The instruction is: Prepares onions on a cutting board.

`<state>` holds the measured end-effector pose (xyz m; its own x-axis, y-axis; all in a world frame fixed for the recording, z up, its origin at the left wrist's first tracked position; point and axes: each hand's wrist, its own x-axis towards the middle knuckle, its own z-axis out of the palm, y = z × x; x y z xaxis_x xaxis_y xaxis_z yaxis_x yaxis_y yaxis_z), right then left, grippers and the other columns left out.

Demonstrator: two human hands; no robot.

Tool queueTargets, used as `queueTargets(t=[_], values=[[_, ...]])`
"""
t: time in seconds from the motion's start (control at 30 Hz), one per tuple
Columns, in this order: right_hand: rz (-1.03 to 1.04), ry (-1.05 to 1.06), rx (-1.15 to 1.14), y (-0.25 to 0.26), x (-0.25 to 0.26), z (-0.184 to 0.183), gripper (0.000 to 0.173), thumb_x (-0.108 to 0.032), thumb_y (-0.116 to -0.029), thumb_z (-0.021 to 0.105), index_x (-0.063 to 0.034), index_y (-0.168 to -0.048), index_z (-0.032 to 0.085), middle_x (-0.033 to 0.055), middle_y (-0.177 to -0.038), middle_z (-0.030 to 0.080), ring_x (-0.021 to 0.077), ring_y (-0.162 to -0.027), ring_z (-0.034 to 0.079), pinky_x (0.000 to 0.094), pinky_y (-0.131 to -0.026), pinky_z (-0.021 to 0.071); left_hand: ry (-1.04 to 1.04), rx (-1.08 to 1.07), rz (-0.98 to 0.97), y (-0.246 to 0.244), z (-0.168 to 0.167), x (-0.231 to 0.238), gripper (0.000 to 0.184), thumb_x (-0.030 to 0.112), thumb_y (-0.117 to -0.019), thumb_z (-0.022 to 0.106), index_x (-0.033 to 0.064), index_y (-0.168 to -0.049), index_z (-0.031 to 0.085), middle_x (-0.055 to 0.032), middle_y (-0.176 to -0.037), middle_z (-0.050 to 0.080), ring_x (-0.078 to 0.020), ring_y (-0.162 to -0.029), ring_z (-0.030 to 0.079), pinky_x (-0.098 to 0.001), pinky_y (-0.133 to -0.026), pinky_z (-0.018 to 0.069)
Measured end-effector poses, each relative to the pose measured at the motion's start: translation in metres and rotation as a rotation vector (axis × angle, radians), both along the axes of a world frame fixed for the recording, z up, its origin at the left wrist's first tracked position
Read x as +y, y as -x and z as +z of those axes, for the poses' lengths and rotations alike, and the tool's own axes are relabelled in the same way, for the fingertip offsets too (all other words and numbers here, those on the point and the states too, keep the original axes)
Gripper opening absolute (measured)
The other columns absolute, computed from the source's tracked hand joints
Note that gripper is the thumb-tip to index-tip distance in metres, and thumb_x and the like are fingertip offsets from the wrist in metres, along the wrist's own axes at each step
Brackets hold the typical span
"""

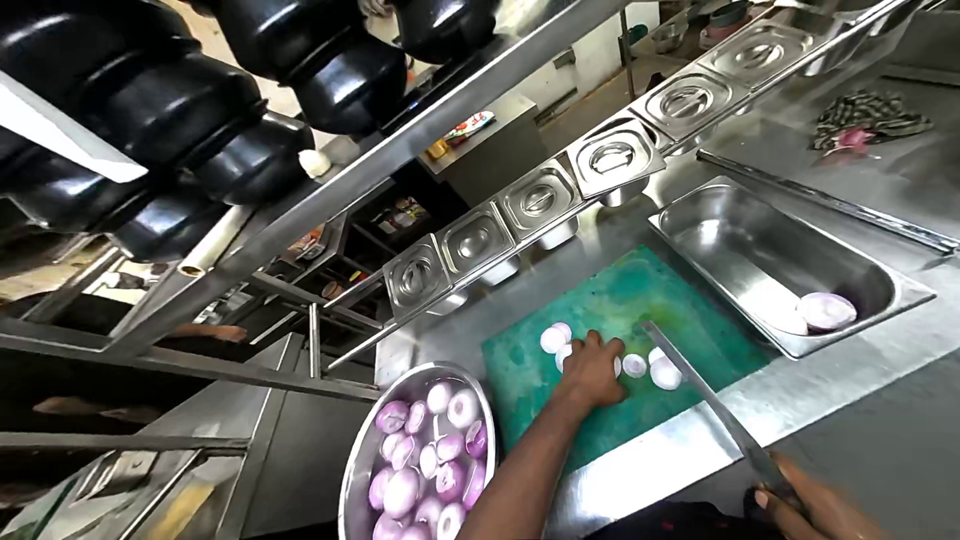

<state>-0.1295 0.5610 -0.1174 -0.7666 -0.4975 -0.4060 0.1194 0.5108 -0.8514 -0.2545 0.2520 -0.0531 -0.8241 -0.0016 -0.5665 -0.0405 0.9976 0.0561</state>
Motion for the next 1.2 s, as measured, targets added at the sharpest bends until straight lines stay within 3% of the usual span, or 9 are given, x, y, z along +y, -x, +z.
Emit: queueTargets(t=[0.2, 0.37, 0.47, 0.63, 0.73, 0.9, 1.0, 1.2], values=[[0.006, -0.006, 0.016, 0.000, 0.000, -0.001, 0.039, -0.035, -0.1032, 0.054, -0.0010, -0.121, 0.054, 0.0165, -0.078, 0.064, 0.0326, -0.063, 0.066, 0.0551, -0.059, 0.0560, 0.013, -0.026, -0.006, -0.007, 0.000, -0.006, 0.066, 0.035, -0.0766, 0.079, 0.0289, -0.138, 0.057, -0.0196, -0.144, 0.048, -0.0447, -0.124, 0.053, -0.0618, -0.085, 0.0542], [0.000, -0.016, 0.015, 0.003, -0.002, -0.002, 0.039, -0.036, -0.1025, 0.054, -0.0016, -0.122, 0.054, 0.0159, -0.078, 0.065, 0.0324, -0.063, 0.067, 0.0553, -0.060, 0.0564, -0.122, 0.123, 0.229, -0.002, 0.020, -0.056, 0.068, 0.037, -0.0762, 0.083, 0.0261, -0.138, 0.058, -0.0181, -0.144, 0.050, -0.0414, -0.121, 0.058, -0.0614, -0.092, 0.0526], [0.002, -0.036, 0.022, 0.005, -0.005, 0.000, 0.039, -0.035, -0.1022, 0.055, -0.0015, -0.121, 0.054, 0.0156, -0.076, 0.065, 0.0323, -0.062, 0.067, 0.0546, -0.060, 0.0569, -0.112, 0.161, 0.285, 0.002, 0.007, -0.080, 0.067, 0.036, -0.0738, 0.084, 0.0246, -0.134, 0.059, -0.0184, -0.140, 0.053, -0.0419, -0.118, 0.058, -0.0618, -0.091, 0.0524], [0.012, -0.060, 0.028, 0.004, -0.008, 0.001, 0.039, -0.038, -0.1023, 0.054, -0.0027, -0.119, 0.055, 0.0157, -0.075, 0.065, 0.0333, -0.063, 0.067, 0.0558, -0.060, 0.0560, -0.052, 0.073, 0.239, -0.001, -0.003, -0.065, 0.076, 0.041, -0.0733, 0.083, 0.0309, -0.144, 0.055, -0.0194, -0.151, 0.043, -0.0421, -0.125, 0.054, -0.0595, -0.096, 0.0514], [0.016, -0.065, 0.027, 0.004, -0.008, -0.001, 0.039, -0.037, -0.1023, 0.054, -0.0019, -0.119, 0.055, 0.0161, -0.075, 0.064, 0.0337, -0.062, 0.067, 0.0558, -0.060, 0.0557, 0.003, 0.053, 0.238, 0.000, -0.001, -0.057, 0.069, 0.042, -0.0757, 0.082, 0.0282, -0.139, 0.058, -0.0203, -0.152, 0.040, -0.0423, -0.123, 0.055, -0.0582, -0.095, 0.0520], [0.016, -0.083, 0.050, 0.006, -0.009, 0.001, 0.040, -0.039, -0.1017, 0.055, -0.0021, -0.119, 0.055, 0.0162, -0.075, 0.064, 0.0341, -0.063, 0.067, 0.0563, -0.060, 0.0551, 0.052, 0.036, 0.208, 0.000, -0.005, -0.054, 0.070, 0.043, -0.0750, 0.079, 0.0254, -0.139, 0.058, -0.0166, -0.145, 0.050, -0.0387, -0.124, 0.056, -0.0571, -0.096, 0.0522], [0.014, -0.081, 0.056, 0.007, -0.008, 0.001, 0.041, -0.038, -0.1019, 0.054, -0.0019, -0.120, 0.054, 0.0169, -0.075, 0.064, 0.0356, -0.065, 0.067, 0.0574, -0.061, 0.0544, -0.024, 0.085, 0.229, -0.004, -0.001, -0.066, 0.067, 0.044, -0.0755, 0.079, 0.0216, -0.136, 0.060, -0.0149, -0.141, 0.054, -0.0350, -0.124, 0.058, -0.0556, -0.099, 0.0511], [0.012, -0.070, 0.063, 0.008, -0.005, -0.004, 0.043, -0.040, -0.1018, 0.054, -0.0021, -0.121, 0.053, 0.0172, -0.075, 0.064, 0.0358, -0.065, 0.067, 0.0574, -0.061, 0.0546, -0.097, 0.209, 0.345, 0.023, 0.014, -0.105, 0.062, 0.041, -0.0783, 0.082, 0.0154, -0.131, 0.062, -0.0190, -0.131, 0.060, -0.0379, -0.118, 0.061, -0.0598, -0.096, 0.0510]])
